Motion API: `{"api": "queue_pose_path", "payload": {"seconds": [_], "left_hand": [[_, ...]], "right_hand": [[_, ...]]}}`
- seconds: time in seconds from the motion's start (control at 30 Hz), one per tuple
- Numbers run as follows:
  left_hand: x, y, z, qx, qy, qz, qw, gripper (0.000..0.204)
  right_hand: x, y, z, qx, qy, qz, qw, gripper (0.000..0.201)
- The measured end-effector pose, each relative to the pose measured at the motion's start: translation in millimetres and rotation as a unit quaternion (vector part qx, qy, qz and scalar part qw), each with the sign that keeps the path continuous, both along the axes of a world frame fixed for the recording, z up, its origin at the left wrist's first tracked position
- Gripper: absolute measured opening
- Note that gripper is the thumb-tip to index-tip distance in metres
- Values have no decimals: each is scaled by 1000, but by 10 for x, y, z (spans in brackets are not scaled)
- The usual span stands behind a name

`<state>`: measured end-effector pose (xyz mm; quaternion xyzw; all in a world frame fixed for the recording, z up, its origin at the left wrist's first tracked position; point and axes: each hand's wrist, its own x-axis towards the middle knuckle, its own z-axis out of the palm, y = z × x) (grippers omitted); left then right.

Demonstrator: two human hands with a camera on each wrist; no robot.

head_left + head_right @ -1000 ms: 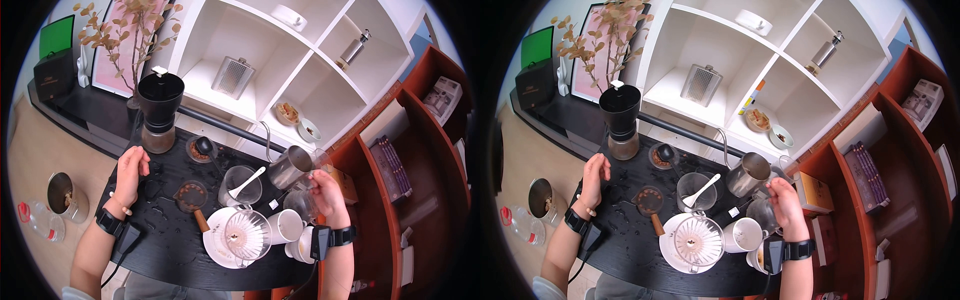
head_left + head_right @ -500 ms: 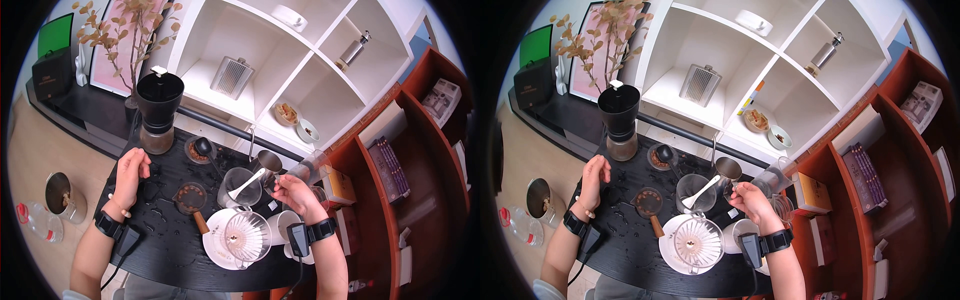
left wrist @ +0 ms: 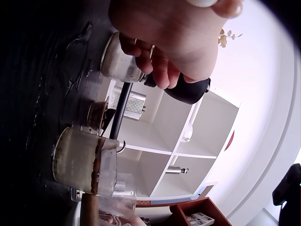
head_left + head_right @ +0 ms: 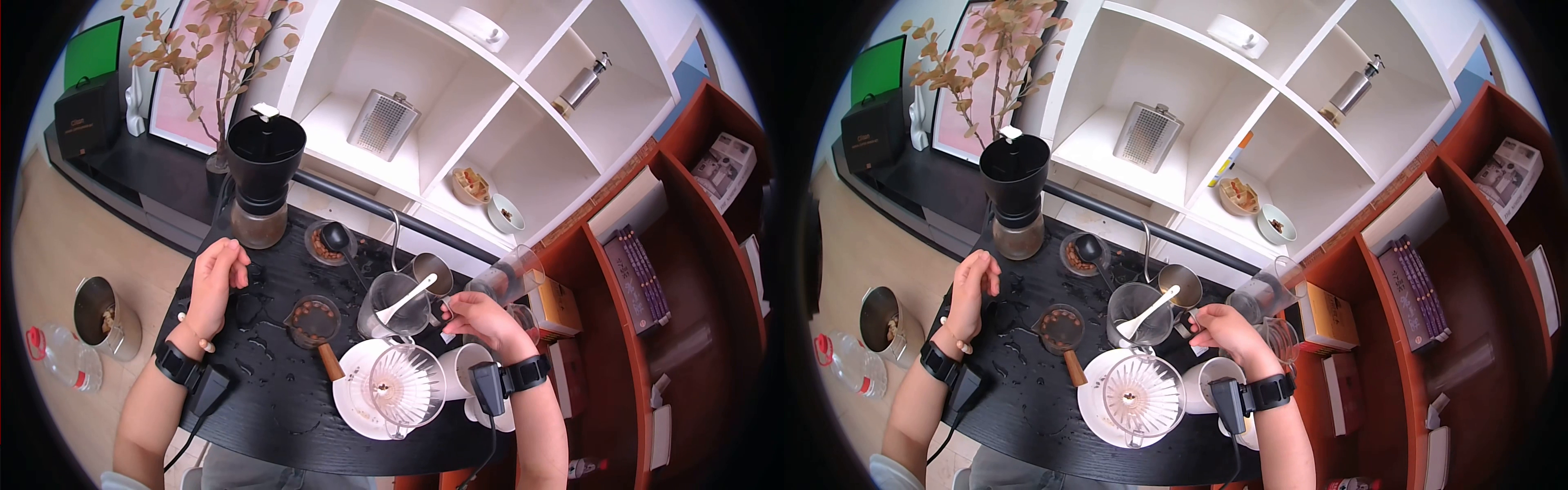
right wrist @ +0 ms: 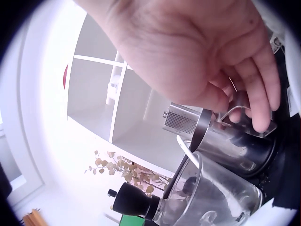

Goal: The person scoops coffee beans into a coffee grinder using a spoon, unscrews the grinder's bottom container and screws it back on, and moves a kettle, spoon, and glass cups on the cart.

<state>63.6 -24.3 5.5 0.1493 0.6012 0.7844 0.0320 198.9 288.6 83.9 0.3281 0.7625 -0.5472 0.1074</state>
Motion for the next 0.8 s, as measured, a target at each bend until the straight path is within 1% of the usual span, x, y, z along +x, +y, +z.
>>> {"api": "queue_pose_path", "payload": {"seconds": [0.03, 0.07, 0.1, 0.13, 0.17, 0.2, 0.27, 0.3, 0.33, 0.4, 0.47, 0.5, 0.53, 0.57, 0.6, 0.63, 0.67, 0.7, 0.73, 0.8], "left_hand": [[2, -4, 3, -2, -3, -2, 1000, 28], [-1, -4, 0, -2, -3, -1, 1000, 28], [-5, -1, -7, -1, -3, -1, 1000, 28], [-6, 0, -13, 1, -4, -1, 1000, 28], [-7, -1, -14, 1, -5, -1, 1000, 28], [-6, -2, -11, -3, -1, -1, 1000, 28], [2, 0, -8, -8, 2, -2, 1000, 28], [5, 0, -7, -6, 2, -4, 1000, 28], [5, -1, -4, -3, 2, -6, 1000, 27], [1, -5, -10, -7, 4, -3, 1000, 28], [-5, -17, -5, -10, 4, 1, 1000, 28], [0, -19, 8, -18, 5, -4, 1000, 28], [5, -20, 13, -25, 5, -10, 1000, 29], [5, -17, 2, -24, 4, -10, 1000, 29], [-1, -10, -8, -13, 5, -9, 1000, 29], [-4, -6, -11, -3, 6, -8, 1000, 28], [-5, -6, -9, -3, 6, -8, 1000, 28], [-3, -8, -8, -6, 3, -7, 1000, 28], [-2, -10, -7, -9, -1, -5, 1000, 28], [-3, -12, -5, -13, 2, -8, 1000, 29]], "right_hand": [[-4, -20, 9, 57, -7, -1, 998, 12], [3, 0, -11, 58, -8, -1, 998, 12], [21, 42, -48, 273, 86, 38, 958, 14], [33, 65, -68, 472, 174, 74, 861, 17], [8, -7, 0, 487, 219, 49, 844, 25], [-21, -109, 96, 487, 219, 49, 844, 25], [-88, -299, 237, 393, 198, 64, 896, 30], [-128, -327, 207, 386, 169, 89, 903, 30], [-161, -378, 204, 386, 170, 88, 903, 30], [-215, -480, 212, 369, 135, 171, 903, 30], [-250, -515, 170, 376, 147, 184, 896, 26], [-267, -533, 169, 278, 158, 196, 927, 23], [-281, -553, 170, 176, 165, 205, 949, 20], [-274, -635, 216, 116, 160, 215, 957, 15], [-270, -681, 219, 116, 159, 215, 957, 15], [-263, -718, 214, 175, 195, 232, 937, 15], [-262, -733, 210, 234, 229, 248, 912, 15], [-276, -698, 190, 318, 286, 278, 860, 14], [-268, -678, 208, 318, 286, 278, 860, 14], [-253, -626, 261, 398, 264, 295, 827, 14]]}}
